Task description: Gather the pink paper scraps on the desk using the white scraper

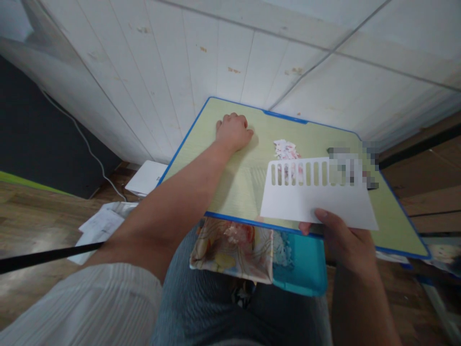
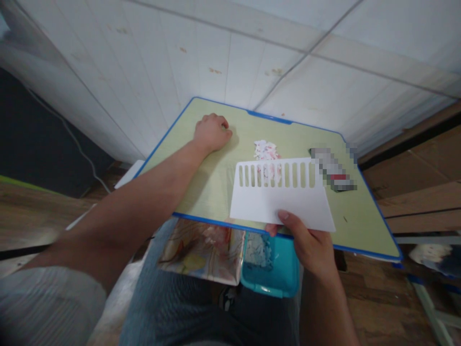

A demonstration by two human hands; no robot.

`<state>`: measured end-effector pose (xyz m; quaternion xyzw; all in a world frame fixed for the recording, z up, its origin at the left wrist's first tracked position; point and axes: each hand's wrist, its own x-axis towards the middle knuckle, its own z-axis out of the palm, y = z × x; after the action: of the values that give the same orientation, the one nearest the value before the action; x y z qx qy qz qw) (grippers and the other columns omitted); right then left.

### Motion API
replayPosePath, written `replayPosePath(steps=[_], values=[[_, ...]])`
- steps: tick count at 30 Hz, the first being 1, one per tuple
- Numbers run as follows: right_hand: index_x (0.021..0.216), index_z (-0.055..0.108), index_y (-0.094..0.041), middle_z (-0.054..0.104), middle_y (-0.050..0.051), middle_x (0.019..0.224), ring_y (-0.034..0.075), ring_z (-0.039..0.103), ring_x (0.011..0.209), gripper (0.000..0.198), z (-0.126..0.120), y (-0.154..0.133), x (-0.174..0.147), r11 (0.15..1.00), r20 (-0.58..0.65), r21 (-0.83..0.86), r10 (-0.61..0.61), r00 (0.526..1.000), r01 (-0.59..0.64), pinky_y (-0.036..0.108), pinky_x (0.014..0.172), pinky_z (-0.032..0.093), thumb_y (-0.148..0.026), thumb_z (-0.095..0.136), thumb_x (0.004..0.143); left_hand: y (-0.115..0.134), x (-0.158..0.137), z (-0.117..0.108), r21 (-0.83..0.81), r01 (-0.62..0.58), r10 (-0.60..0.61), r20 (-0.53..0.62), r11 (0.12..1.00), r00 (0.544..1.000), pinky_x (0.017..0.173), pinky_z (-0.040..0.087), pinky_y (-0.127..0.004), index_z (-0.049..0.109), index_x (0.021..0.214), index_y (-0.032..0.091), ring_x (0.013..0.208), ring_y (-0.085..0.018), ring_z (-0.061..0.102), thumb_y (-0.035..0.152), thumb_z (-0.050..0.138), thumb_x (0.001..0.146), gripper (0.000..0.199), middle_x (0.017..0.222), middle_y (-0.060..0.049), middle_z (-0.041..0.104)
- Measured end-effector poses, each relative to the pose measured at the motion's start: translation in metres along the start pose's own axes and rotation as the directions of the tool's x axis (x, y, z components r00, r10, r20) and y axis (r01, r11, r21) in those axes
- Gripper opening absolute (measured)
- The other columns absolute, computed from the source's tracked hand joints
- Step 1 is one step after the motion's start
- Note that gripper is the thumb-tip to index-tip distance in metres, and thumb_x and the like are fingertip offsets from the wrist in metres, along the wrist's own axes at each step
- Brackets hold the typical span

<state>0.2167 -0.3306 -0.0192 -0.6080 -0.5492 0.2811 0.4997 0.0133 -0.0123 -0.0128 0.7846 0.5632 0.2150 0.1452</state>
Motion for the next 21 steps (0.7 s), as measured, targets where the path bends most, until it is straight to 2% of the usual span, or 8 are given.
replayPosePath(steps=[3,5,9,12,14,18,21], values=[[0.072,0.085,-0.027,0.081,0.006,0.07,0.03,0.08,0.068,0.045,-0.001,0.006,-0.003,1.0,0.026,0.014,0.019,0.999,-0.019,0.046,0.081,0.075,-0.048,0.088,0.112,0.001,-0.001,0.0,-0.006,0.007,-0.007,0.001,1.0,1.0,0.149,0.042,-0.066,0.088,0.153,0.025,0.173,-0.047,0.057,0.037,0.072,0.112,0.045,0.172,-0.02,0.074],[0.071,0.084,-0.026,0.081,0.006,0.071,0.028,0.079,0.065,0.044,0.0,0.007,-0.004,0.998,0.002,0.049,0.034,0.999,-0.034,0.044,0.075,0.074,-0.047,0.09,0.11,0.001,-0.001,0.0,-0.01,0.005,-0.005,0.0,1.0,1.0,0.149,0.041,-0.067,0.088,0.153,0.025,0.173,-0.048,0.057,0.036,0.074,0.111,0.046,0.171,-0.02,0.074],[0.071,0.083,-0.026,0.077,0.004,0.07,0.024,0.071,0.056,0.041,0.001,0.011,-0.002,0.979,-0.085,0.19,0.091,0.992,-0.073,0.038,0.057,0.066,-0.045,0.092,0.107,0.0,0.001,0.002,-0.012,0.001,-0.001,-0.014,1.0,1.0,0.147,0.044,-0.065,0.089,0.15,0.025,0.171,-0.046,0.058,0.036,0.072,0.114,0.042,0.169,-0.019,0.075],[0.077,0.085,-0.026,0.076,0.003,0.069,0.023,0.068,0.054,0.033,0.001,0.013,0.0,0.954,-0.127,0.288,0.129,0.983,-0.087,0.037,0.052,0.061,-0.042,0.093,0.104,-0.001,0.002,0.003,-0.014,0.002,-0.002,-0.019,1.0,1.0,0.147,0.045,-0.063,0.089,0.15,0.026,0.17,-0.045,0.058,0.037,0.072,0.115,0.04,0.169,-0.018,0.075],[0.077,0.084,-0.026,0.078,0.003,0.071,0.024,0.07,0.056,0.034,0.001,0.013,-0.001,0.957,-0.111,0.271,0.138,0.984,-0.104,0.037,0.053,0.062,-0.044,0.094,0.104,0.0,0.002,0.003,-0.014,0.004,-0.004,-0.014,1.0,1.0,0.147,0.044,-0.063,0.089,0.15,0.026,0.171,-0.045,0.058,0.037,0.072,0.115,0.04,0.17,-0.018,0.075],[0.075,0.083,-0.025,0.079,0.004,0.071,0.025,0.075,0.064,0.04,-0.001,0.01,-0.006,0.99,-0.04,0.12,0.086,0.995,-0.081,0.039,0.072,0.069,-0.044,0.091,0.11,0.001,0.0,0.0,-0.007,0.007,-0.007,0.008,1.0,1.0,0.15,0.039,-0.066,0.087,0.154,0.024,0.176,-0.047,0.054,0.038,0.073,0.113,0.046,0.174,-0.02,0.073],[0.079,0.085,-0.025,0.081,0.004,0.071,0.026,0.077,0.066,0.037,-0.002,0.007,-0.008,0.993,0.016,0.095,0.068,0.998,-0.069,0.04,0.077,0.07,-0.043,0.092,0.111,0.001,-0.001,-0.001,-0.009,0.005,-0.005,0.018,1.0,1.0,0.151,0.037,-0.067,0.085,0.157,0.025,0.178,-0.049,0.052,0.04,0.075,0.112,0.049,0.175,-0.021,0.072]])
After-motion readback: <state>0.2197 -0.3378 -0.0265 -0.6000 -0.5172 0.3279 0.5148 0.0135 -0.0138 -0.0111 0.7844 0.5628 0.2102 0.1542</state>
